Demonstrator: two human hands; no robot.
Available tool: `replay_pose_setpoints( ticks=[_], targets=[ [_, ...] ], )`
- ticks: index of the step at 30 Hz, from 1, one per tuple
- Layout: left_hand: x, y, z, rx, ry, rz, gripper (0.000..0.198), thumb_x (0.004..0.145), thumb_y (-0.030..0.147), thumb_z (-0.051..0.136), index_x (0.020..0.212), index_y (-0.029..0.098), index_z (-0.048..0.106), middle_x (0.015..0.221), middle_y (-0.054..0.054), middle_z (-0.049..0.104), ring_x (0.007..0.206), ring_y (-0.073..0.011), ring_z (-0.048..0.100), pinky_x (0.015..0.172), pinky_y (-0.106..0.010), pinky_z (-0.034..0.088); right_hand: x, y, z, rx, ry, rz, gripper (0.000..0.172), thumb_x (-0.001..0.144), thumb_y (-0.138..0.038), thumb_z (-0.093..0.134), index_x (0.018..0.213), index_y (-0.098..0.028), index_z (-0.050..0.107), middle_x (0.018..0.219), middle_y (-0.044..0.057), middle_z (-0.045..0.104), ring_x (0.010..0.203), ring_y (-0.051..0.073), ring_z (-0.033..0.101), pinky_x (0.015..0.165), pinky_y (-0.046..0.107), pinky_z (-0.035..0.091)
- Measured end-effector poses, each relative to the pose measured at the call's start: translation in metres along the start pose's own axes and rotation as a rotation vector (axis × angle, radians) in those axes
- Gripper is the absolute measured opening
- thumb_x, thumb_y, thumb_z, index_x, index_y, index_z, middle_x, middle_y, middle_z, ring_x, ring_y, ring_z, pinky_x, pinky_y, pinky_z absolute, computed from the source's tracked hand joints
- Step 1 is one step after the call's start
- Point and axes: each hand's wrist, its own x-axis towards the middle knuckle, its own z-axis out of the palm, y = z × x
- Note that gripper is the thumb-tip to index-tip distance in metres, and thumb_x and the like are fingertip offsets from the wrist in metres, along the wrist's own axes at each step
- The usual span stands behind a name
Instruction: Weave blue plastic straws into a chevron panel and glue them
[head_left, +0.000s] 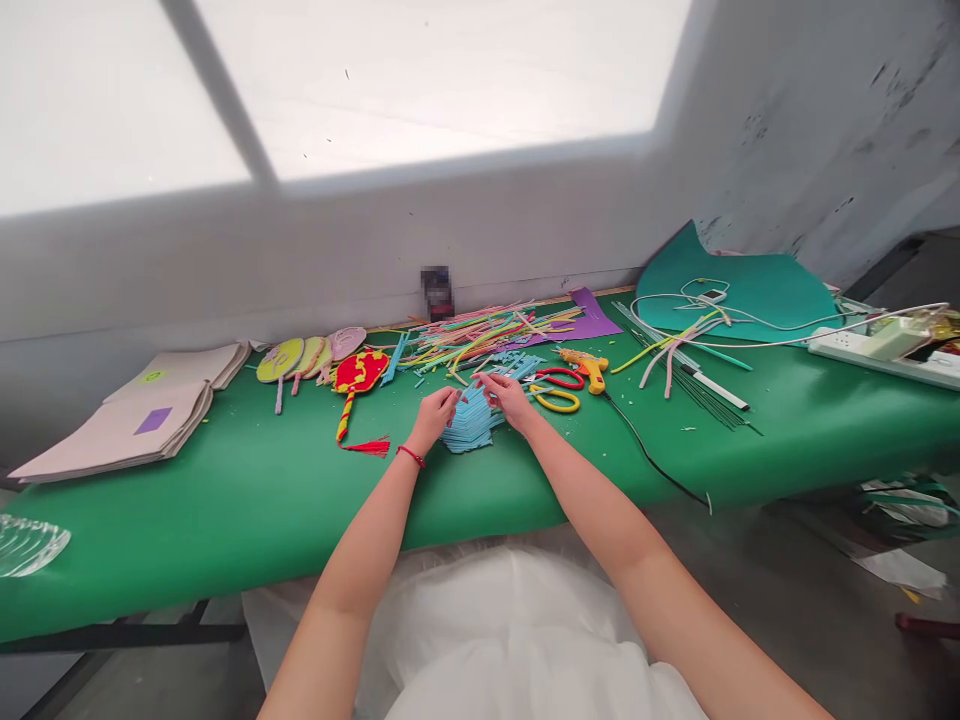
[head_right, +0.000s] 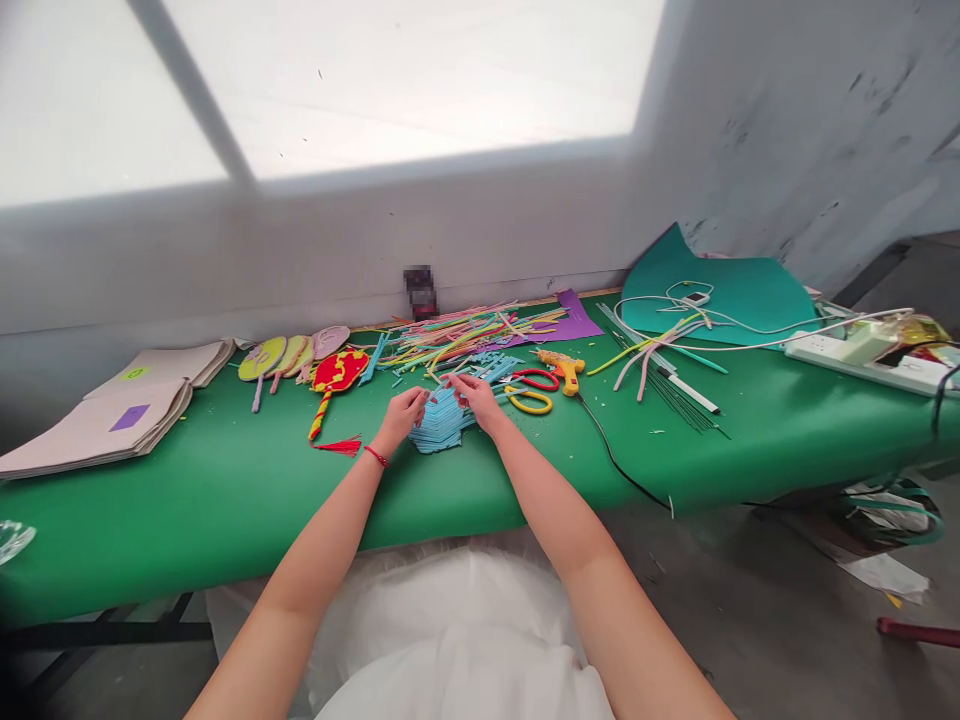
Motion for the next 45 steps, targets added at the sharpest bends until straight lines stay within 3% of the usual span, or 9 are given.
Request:
replay_pose_setpoints(
  ticks=[7, 12, 21, 23, 26, 31, 36, 40, 45],
  targets=[
    [0.0, 0.001, 0.005, -0.101, -0.076, -0.059, 0.036, 0.084, 0.05, 0.047, 0.067, 0.019, 0.052, 0.045, 0.007, 0.039, 0.038, -0.0082, 0.037, 0.041, -0.021, 0.031, -0.003, 0.002, 0.006, -0.085, -0.118, 0.017, 0.039, 0.069, -0.053, 0.067, 0.087, -0.019, 0.072, 0.069, -0.001, 0.057, 0.051, 0.006, 0.04, 0.044, 0.022, 0.029],
    [0.005, -0.003, -0.003, -0.093, -0.086, -0.074, 0.036, 0.085, 0.048, 0.045, 0.063, 0.019, 0.047, 0.045, 0.006, 0.04, 0.038, -0.0076, 0.039, 0.041, -0.02, 0.033, 0.004, 0.0, -0.003, 0.059, 0.078, -0.038, 0.038, 0.066, -0.053, 0.071, 0.083, -0.019, 0.071, 0.069, -0.002, 0.056, 0.051, 0.005, 0.038, 0.041, 0.02, 0.027],
    [0.009, -0.043, -0.075, 0.172, 0.585, -0.343, 0.027, 0.089, 0.031, 0.035, 0.08, 0.016, 0.056, 0.059, 0.0, 0.052, 0.054, -0.0148, 0.056, 0.06, -0.029, 0.048, 0.014, -0.007, -0.026, 0.36, 0.326, -0.034, 0.039, 0.056, -0.049, 0.079, 0.081, -0.022, 0.066, 0.064, -0.006, 0.055, 0.047, 0.004, 0.039, 0.037, 0.018, 0.027],
    [0.005, -0.05, -0.08, 0.25, 0.649, -0.367, 0.02, 0.084, 0.022, 0.044, 0.096, 0.015, 0.059, 0.085, -0.009, 0.063, 0.084, -0.0224, 0.063, 0.079, -0.039, 0.048, 0.014, -0.005, -0.025, 0.347, 0.297, -0.024, 0.039, 0.057, -0.049, 0.079, 0.083, -0.022, 0.067, 0.064, -0.005, 0.056, 0.047, 0.003, 0.04, 0.037, 0.017, 0.028],
    [0.003, -0.048, -0.073, 0.558, 0.719, -0.328, 0.041, 0.076, 0.015, 0.057, 0.117, 0.017, 0.055, 0.139, -0.019, 0.041, 0.132, -0.0329, 0.035, 0.106, -0.052, 0.027, 0.014, -0.004, -0.022, 0.299, 0.276, -0.015, 0.038, 0.06, -0.05, 0.076, 0.085, -0.022, 0.068, 0.068, -0.004, 0.061, 0.048, 0.004, 0.042, 0.038, 0.018, 0.029],
    [0.005, -0.02, -0.039, 0.637, 0.603, -0.083, 0.033, 0.092, 0.03, 0.04, 0.12, 0.022, 0.054, 0.14, -0.013, 0.044, 0.133, -0.0269, 0.036, 0.112, -0.055, 0.013, 0.008, -0.005, -0.014, 0.183, 0.191, 0.021, 0.039, 0.066, -0.053, 0.07, 0.09, -0.023, 0.068, 0.091, 0.002, 0.07, 0.054, 0.006, 0.05, 0.043, 0.02, 0.034],
    [0.002, 0.002, -0.001, 0.518, 0.18, 0.213, 0.037, 0.095, 0.035, 0.034, 0.127, 0.023, 0.047, 0.129, -0.009, 0.056, 0.122, -0.0209, 0.048, 0.111, -0.046, 0.021, 0.003, -0.001, -0.003, 0.125, 0.037, 0.08, 0.039, 0.068, -0.054, 0.069, 0.09, -0.021, 0.068, 0.093, 0.004, 0.071, 0.056, 0.008, 0.054, 0.043, 0.02, 0.035],
    [0.001, -0.002, 0.008, 0.479, -0.044, 0.2, 0.031, 0.094, 0.03, 0.032, 0.098, 0.019, 0.06, 0.096, -0.006, 0.067, 0.089, -0.0182, 0.059, 0.085, -0.032, 0.043, 0.001, 0.001, -0.001, 0.147, -0.059, 0.144, 0.037, 0.068, -0.05, 0.071, 0.088, -0.02, 0.067, 0.083, 0.003, 0.072, 0.055, 0.008, 0.056, 0.043, 0.018, 0.037],
    [0.0, -0.005, -0.001, 0.45, -0.067, 0.162, 0.03, 0.092, 0.028, 0.033, 0.078, 0.019, 0.058, 0.075, -0.002, 0.061, 0.069, -0.0146, 0.052, 0.066, -0.025, 0.039, 0.004, -0.001, -0.006, 0.273, -0.022, 0.206, 0.03, 0.07, -0.047, 0.072, 0.076, -0.02, 0.061, 0.083, 0.003, 0.073, 0.067, 0.012, 0.064, 0.047, 0.017, 0.044]
  ],
)
